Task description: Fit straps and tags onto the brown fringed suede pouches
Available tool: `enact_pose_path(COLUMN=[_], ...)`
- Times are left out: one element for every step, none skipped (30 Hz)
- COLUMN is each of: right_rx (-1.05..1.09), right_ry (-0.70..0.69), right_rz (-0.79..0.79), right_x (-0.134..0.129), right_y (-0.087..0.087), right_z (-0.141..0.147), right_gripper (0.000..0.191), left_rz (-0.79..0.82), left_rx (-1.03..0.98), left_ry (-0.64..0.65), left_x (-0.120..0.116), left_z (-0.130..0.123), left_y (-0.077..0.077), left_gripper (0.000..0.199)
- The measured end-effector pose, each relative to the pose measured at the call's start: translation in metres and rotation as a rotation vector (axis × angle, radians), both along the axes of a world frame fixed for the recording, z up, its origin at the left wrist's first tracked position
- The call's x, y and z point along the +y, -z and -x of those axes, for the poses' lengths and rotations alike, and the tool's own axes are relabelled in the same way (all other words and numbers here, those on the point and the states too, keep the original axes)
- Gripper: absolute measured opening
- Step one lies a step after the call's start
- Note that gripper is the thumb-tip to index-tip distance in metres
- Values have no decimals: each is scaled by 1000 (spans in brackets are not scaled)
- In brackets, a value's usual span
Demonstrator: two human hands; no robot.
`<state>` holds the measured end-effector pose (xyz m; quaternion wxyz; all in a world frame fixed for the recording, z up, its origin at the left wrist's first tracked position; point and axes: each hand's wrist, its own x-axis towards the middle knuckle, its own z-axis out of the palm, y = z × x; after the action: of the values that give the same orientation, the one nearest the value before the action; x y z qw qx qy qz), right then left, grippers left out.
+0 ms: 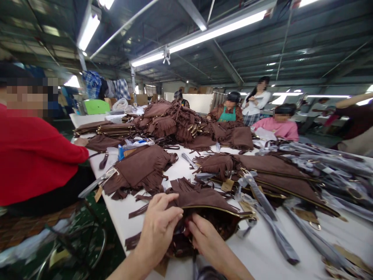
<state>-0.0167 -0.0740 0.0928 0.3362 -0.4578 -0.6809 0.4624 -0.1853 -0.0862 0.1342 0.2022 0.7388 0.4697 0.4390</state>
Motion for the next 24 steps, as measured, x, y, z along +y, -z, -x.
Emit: enact_pose_path(right_rx=[20, 38, 53, 64, 68, 61, 39, -6, -78, -169, -262, -339, -385, -396, -373, -324, -259, -177, -74, 51, 190, 321, 419, 469], right_ry=[34, 63, 90, 123, 164, 203, 226, 236, 240, 240, 244, 254, 267, 272, 265, 254, 241, 220, 198, 178, 169, 175, 191, 205], right_rz=[-54, -92, -107, -102, -90, -83, -88, -106, -132, -166, -208, -259, -316, -369, -408, -421, -400, -339, -242, -128, -17, 78, 148, 194], right_x=[0, 0, -1, -1, -1, -2, -2, -3, -4, -5, -6, -8, -9, -10, -11, -11, -10, -8, -6, -4, -2, 0, 2, 4], right_y=[-1, -2, -3, -4, -5, -6, -7, -8, -11, -13, -16, -20, -23, -26, -29, -32, -34, -36, -38, -40, -42, -45, -47, -49], right_z=[-1, -2, -3, -5, -6, -9, -12, -15, -17, -19, -20, -21, -20, -19, -19, -19, -20, -23, -27, -33, -39, -46, -51, -56], right_gripper=[22, 21, 21, 22, 22, 22, 22, 22, 21, 19, 17, 16, 16, 16, 17, 18, 21, 23, 24, 25, 30, 38, 46, 51], left_rz=[-43, -29, 34, 128, 230, 316, 368, 385, 372, 346, 331, 345, 387, 445, 501, 543, 572, 590, 605, 620, 636, 647, 651, 648], left_rx=[33, 48, 37, 4, -40, -85, -124, -146, -150, -141, -128, -120, -120, -128, -145, -174, -218, -275, -337, -397, -450, -491, -519, -537], left_ry=[32, 88, 149, 195, 210, 193, 161, 145, 153, 183, 240, 314, 388, 443, 467, 456, 415, 361, 310, 274, 254, 249, 249, 248], left_x=[-2, -4, -6, -8, -9, -10, -11, -12, -13, -15, -16, -17, -18, -18, -18, -17, -16, -14, -12, -10, -8, -7, -6, -5], left_z=[-2, -6, -10, -14, -19, -23, -27, -30, -33, -35, -38, -41, -44, -48, -51, -54, -56, -56, -56, -56, -54, -53, -51, -49], left_y=[-4, -6, -5, -3, 0, 4, 7, 9, 9, 9, 7, 6, 5, 6, 7, 10, 13, 17, 20, 23, 25, 27, 28, 29], left_gripper=[22, 23, 24, 25, 27, 28, 28, 29, 29, 29, 29, 28, 26, 25, 24, 24, 25, 26, 28, 31, 34, 36, 38, 39])
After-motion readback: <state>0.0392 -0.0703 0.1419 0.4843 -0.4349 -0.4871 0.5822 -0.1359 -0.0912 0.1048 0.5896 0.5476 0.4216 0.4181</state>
